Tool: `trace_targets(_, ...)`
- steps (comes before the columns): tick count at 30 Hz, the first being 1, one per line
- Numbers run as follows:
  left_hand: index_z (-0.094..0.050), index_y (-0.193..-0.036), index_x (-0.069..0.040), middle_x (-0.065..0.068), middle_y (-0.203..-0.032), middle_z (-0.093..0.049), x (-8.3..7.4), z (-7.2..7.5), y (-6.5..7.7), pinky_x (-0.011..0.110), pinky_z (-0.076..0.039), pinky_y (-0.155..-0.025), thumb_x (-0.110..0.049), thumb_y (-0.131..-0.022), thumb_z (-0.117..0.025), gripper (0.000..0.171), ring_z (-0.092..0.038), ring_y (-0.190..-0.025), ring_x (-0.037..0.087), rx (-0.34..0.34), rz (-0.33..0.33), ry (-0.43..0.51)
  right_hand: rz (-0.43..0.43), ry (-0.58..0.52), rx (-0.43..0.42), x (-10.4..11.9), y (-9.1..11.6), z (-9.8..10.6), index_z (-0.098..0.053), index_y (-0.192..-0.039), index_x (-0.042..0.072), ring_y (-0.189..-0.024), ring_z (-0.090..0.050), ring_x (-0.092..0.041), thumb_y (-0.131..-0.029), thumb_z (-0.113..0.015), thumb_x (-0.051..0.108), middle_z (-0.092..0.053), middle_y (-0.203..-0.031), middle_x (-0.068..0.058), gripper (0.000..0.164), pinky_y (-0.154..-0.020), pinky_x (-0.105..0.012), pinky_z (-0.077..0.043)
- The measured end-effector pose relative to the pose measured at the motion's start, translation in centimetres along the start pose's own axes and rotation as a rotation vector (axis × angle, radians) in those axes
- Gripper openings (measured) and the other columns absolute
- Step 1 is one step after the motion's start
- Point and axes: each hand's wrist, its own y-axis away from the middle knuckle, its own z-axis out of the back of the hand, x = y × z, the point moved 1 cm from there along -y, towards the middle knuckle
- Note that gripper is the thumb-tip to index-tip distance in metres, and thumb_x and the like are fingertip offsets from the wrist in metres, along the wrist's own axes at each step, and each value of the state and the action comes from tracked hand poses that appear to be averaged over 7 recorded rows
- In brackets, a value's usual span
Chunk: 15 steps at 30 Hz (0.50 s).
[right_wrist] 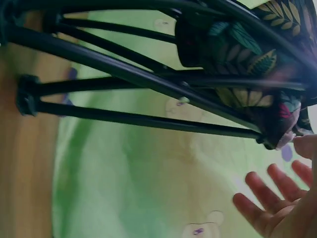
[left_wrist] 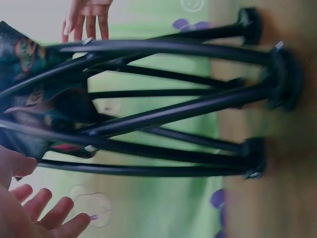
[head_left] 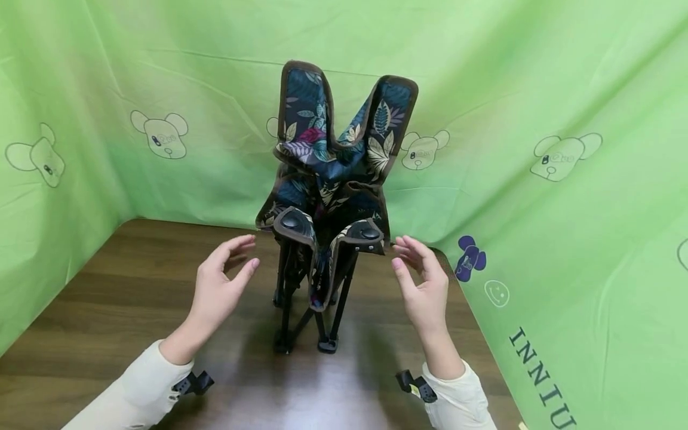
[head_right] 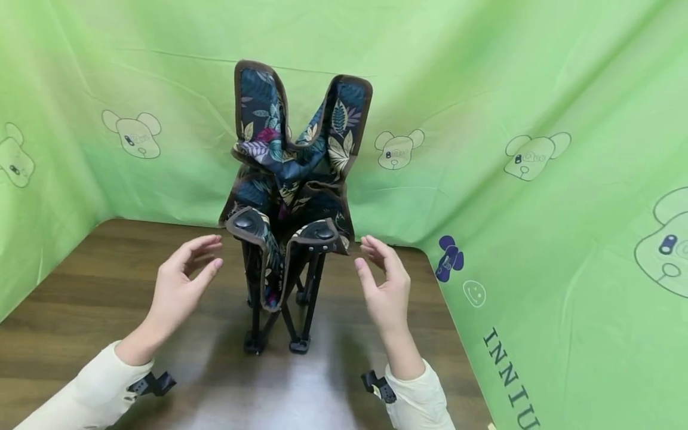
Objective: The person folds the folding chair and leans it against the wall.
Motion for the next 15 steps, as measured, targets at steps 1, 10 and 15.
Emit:
trace_targets(1, -0.065, -0.133, -0.004, 0.012, -0.128, -0.07, 0.3, -0.1, 0.3, 0.022, -0.056, -0.098, 0.004, -0.091, -0.074, 0.043, -0.067, -0.113, 0.011, 0.013, 0.026, 0.01, -0.045, -0.014, 0.014, -0.7, 0.3, 0.0, -0.061, -0.132, -0.006, -0.109, -0.068, -0.035, -0.091, -0.067, -0.014, -0.069, -0.121, -0.026, 0.042, -0.097, -0.028, -0.057)
trace_targets(10, -0.071, -0.116, -0.005, 0.009, -0.111, -0.075, 2.1, -1.4, 3.1, 0.022, -0.06, -0.086, -0.006, -0.095, -0.074, 0.022, -0.071, -0.099, 0.017, 0.162, 0.26, -0.011, -0.322, -0.083, 0.151, -3.6, 2.5, -0.6, -0.063, -0.131, 0.0, -0.106, -0.071, -0.022, -0.097, -0.069, 0.002, -0.069, -0.124, -0.022, 0.035, -0.091, -0.021, -0.058)
trace_targets(15, -0.073, -0.113, -0.008, 0.004, -0.108, -0.075, 2.7, -2.4, 4.9, 0.031, -0.061, -0.087, -0.01, -0.093, -0.076, 0.02, -0.07, -0.098, 0.015, 0.23, 0.347, -0.065, -0.419, -0.054, 0.239, -4.0, 3.7, -1.2, -0.064, -0.13, 0.003, -0.109, -0.07, -0.03, -0.097, -0.069, 0.003, -0.07, -0.126, -0.017, 0.034, -0.089, -0.021, -0.059)
